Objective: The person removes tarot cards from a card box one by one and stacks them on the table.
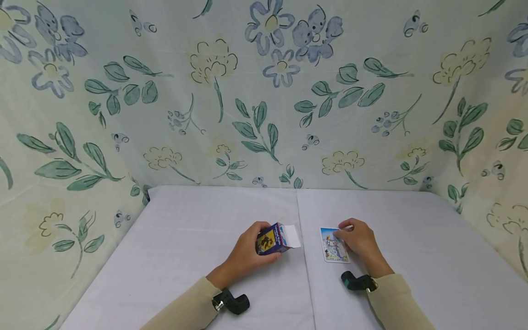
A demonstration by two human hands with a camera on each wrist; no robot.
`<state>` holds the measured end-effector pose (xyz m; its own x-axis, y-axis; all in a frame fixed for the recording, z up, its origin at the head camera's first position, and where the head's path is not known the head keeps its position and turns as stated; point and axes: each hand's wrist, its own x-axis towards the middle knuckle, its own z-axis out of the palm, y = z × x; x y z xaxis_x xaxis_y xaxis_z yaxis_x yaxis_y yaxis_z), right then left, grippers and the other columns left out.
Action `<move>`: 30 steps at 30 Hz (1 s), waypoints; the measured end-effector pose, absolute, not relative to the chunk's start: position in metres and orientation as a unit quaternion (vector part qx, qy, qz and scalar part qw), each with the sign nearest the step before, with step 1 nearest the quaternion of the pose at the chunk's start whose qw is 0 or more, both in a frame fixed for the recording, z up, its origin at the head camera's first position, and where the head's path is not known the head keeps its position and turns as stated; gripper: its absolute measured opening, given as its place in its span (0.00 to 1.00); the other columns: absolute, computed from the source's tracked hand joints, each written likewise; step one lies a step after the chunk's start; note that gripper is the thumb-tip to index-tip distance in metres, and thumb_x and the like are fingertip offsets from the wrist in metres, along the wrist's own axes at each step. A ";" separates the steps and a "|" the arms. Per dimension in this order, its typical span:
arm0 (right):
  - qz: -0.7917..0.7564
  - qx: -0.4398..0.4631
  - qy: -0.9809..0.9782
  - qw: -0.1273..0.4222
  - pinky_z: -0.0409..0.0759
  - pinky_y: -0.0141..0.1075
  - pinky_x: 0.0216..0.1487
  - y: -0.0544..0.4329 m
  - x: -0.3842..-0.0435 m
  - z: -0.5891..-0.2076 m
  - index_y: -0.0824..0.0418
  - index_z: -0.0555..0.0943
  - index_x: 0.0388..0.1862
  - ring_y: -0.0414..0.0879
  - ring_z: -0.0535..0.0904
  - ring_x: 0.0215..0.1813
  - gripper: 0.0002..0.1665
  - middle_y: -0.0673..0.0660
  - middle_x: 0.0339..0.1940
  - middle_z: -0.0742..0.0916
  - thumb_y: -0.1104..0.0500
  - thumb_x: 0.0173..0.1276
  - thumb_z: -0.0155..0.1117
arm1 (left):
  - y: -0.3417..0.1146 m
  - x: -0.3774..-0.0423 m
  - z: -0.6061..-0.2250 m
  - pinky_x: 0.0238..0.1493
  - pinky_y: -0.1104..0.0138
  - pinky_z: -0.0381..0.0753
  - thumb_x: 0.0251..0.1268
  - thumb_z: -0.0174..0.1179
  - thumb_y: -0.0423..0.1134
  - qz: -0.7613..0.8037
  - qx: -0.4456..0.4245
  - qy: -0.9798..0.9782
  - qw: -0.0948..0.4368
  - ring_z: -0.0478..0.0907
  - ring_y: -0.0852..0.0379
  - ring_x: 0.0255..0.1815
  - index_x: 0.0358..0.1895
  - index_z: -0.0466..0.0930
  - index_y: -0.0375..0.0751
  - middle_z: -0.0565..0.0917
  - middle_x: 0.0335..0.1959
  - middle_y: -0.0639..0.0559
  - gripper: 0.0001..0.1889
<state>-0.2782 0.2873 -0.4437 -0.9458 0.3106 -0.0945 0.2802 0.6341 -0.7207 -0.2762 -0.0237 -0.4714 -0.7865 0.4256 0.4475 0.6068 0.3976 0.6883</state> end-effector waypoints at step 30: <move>0.426 -0.041 -0.900 0.083 0.82 0.37 0.32 0.291 -0.325 -0.491 0.46 0.76 0.50 0.50 0.80 0.31 0.28 0.55 0.35 0.81 0.33 0.56 0.68 | -0.025 -0.275 -0.472 0.51 0.67 0.77 0.51 0.69 0.61 -0.449 -0.314 -0.831 0.096 0.73 0.64 0.49 0.62 0.65 0.49 0.76 0.55 0.59 0.38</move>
<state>-0.3248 0.2912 -0.4912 -0.9830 0.1439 0.1142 0.0029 0.6337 -0.7736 -0.2746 -0.0246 -0.4720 -0.7843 0.4356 0.4417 0.6082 0.3995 0.6860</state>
